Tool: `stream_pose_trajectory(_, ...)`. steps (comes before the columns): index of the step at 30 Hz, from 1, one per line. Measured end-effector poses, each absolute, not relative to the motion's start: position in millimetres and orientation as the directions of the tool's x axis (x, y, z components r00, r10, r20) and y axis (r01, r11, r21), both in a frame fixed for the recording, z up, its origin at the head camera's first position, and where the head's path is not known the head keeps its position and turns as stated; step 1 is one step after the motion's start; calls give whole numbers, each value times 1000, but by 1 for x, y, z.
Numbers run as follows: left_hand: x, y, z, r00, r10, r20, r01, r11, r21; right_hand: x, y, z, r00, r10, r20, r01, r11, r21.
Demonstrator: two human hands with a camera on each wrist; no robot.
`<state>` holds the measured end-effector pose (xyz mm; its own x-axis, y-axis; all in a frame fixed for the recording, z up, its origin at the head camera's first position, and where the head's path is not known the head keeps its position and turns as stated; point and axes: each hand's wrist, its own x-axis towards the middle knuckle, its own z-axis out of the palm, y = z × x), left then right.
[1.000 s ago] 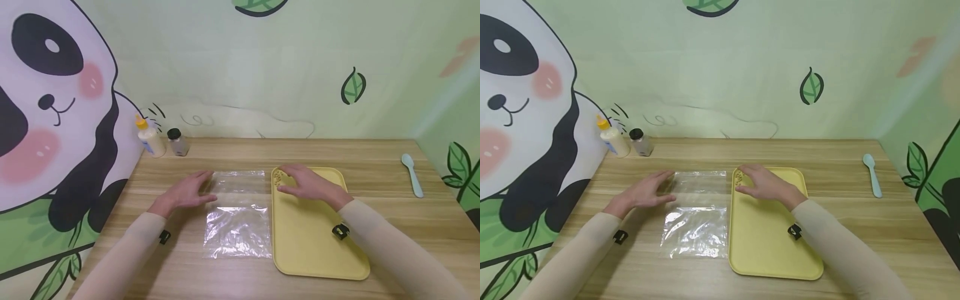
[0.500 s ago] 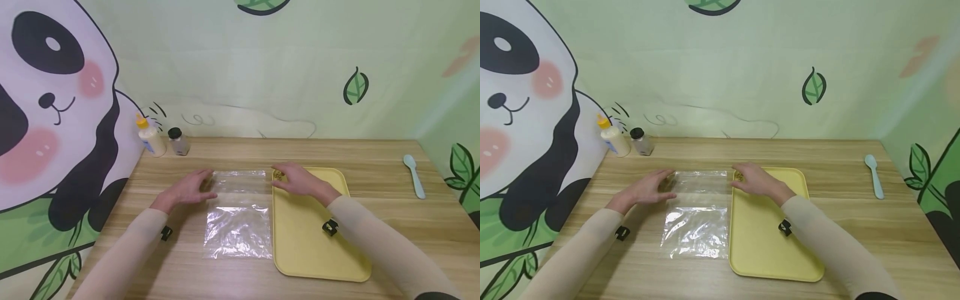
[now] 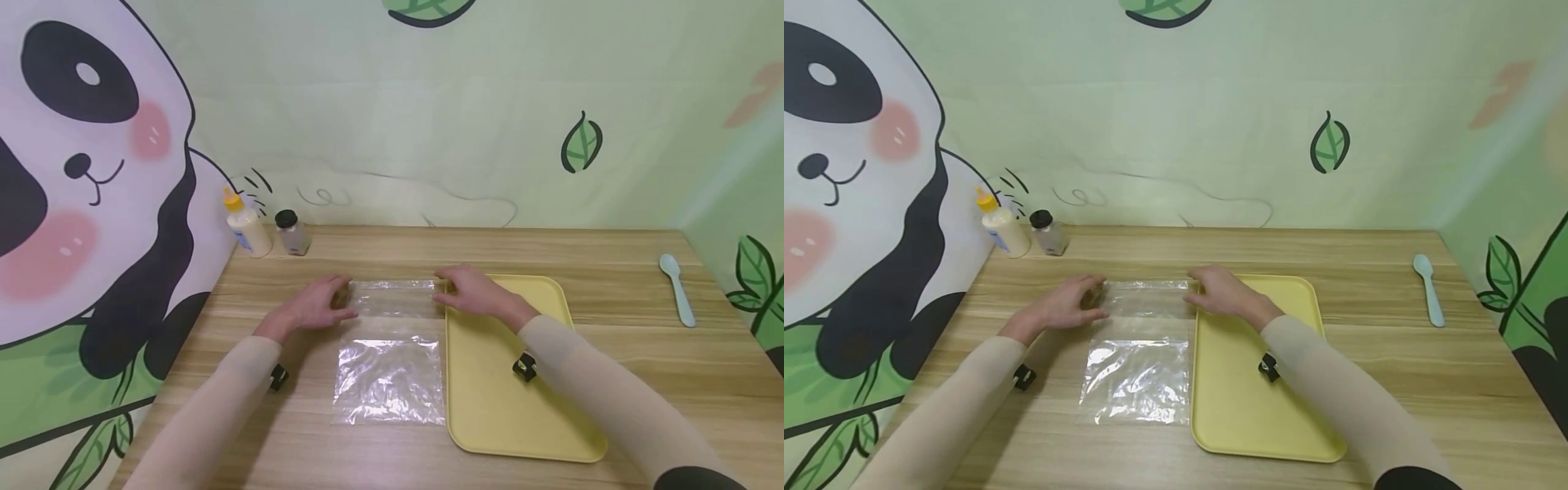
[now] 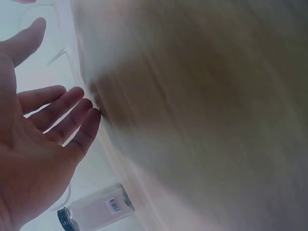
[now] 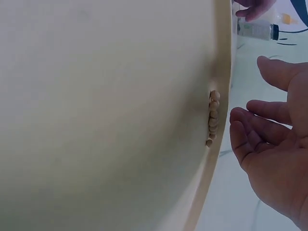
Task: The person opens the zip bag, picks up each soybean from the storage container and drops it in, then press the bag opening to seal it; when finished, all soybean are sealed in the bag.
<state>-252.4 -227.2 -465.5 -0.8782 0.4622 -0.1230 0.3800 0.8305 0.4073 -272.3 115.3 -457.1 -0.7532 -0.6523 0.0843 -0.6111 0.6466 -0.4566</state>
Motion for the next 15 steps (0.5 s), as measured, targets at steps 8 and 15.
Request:
stream_pose_trajectory(8, -261, -225, -470, -884, 456, -97, 375, 819, 434, -279, 103, -461, -779, -625, 52, -578, 684, -445)
stream_pose_trajectory(15, -267, -227, -473, -883, 462, -80, 376, 799, 470, -282, 93, -460, -821, -570, 9, -516, 737, -437)
